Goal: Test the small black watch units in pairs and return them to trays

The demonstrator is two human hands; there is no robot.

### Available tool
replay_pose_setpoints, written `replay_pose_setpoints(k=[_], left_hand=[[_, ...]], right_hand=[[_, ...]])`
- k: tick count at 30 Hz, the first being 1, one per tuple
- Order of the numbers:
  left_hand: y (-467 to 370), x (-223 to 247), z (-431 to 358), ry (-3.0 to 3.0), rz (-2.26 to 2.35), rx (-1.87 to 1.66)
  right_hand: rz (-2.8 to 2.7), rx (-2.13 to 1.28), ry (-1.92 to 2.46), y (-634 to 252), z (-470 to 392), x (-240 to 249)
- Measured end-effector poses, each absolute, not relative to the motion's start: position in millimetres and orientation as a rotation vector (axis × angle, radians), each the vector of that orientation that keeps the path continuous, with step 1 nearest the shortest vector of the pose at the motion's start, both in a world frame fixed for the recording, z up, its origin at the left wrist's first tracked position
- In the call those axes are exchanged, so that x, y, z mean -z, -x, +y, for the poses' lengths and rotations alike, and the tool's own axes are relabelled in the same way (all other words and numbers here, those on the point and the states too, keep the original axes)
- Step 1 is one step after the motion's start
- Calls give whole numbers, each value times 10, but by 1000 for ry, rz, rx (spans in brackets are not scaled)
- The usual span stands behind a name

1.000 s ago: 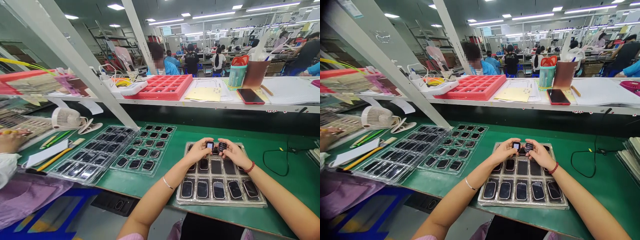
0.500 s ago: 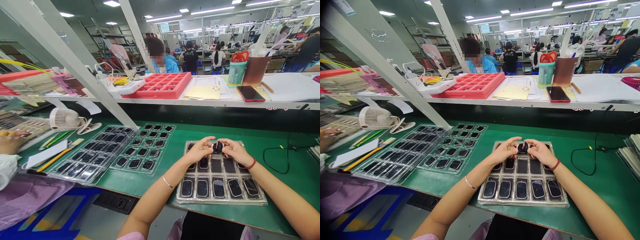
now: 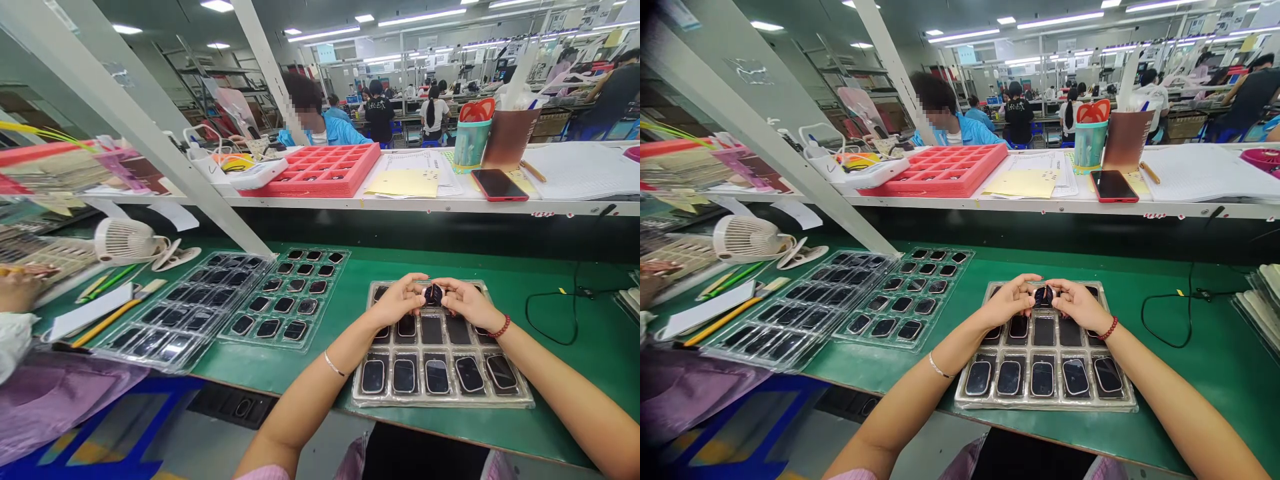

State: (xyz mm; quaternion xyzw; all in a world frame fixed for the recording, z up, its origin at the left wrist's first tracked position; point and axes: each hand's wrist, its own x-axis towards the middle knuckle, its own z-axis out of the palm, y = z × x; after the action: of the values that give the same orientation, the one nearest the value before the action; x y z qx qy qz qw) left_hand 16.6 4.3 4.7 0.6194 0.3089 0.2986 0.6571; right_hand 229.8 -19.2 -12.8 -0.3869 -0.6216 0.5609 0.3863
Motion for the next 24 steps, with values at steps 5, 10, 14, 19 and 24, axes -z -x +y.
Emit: replay_pose_setpoints(k=[5, 10, 14, 19, 24], left_hand=[[-167, -48, 43, -1405, 710, -678], [-170, -42, 41, -1404, 706, -679], [-172, -48, 32, -1403, 713, -680], [-173, -45, 28, -1388, 728, -685], [-184, -47, 32, -1373, 775, -728]], right_hand=[[-1598, -1422, 987, -2313, -180, 159], [-1585, -1417, 974, -2300, -188, 163], [-1579, -1397, 978, -2290, -193, 169], [-1574, -1392, 978, -2300, -189, 189], [-1510, -1401, 1000, -2298, -186, 169]])
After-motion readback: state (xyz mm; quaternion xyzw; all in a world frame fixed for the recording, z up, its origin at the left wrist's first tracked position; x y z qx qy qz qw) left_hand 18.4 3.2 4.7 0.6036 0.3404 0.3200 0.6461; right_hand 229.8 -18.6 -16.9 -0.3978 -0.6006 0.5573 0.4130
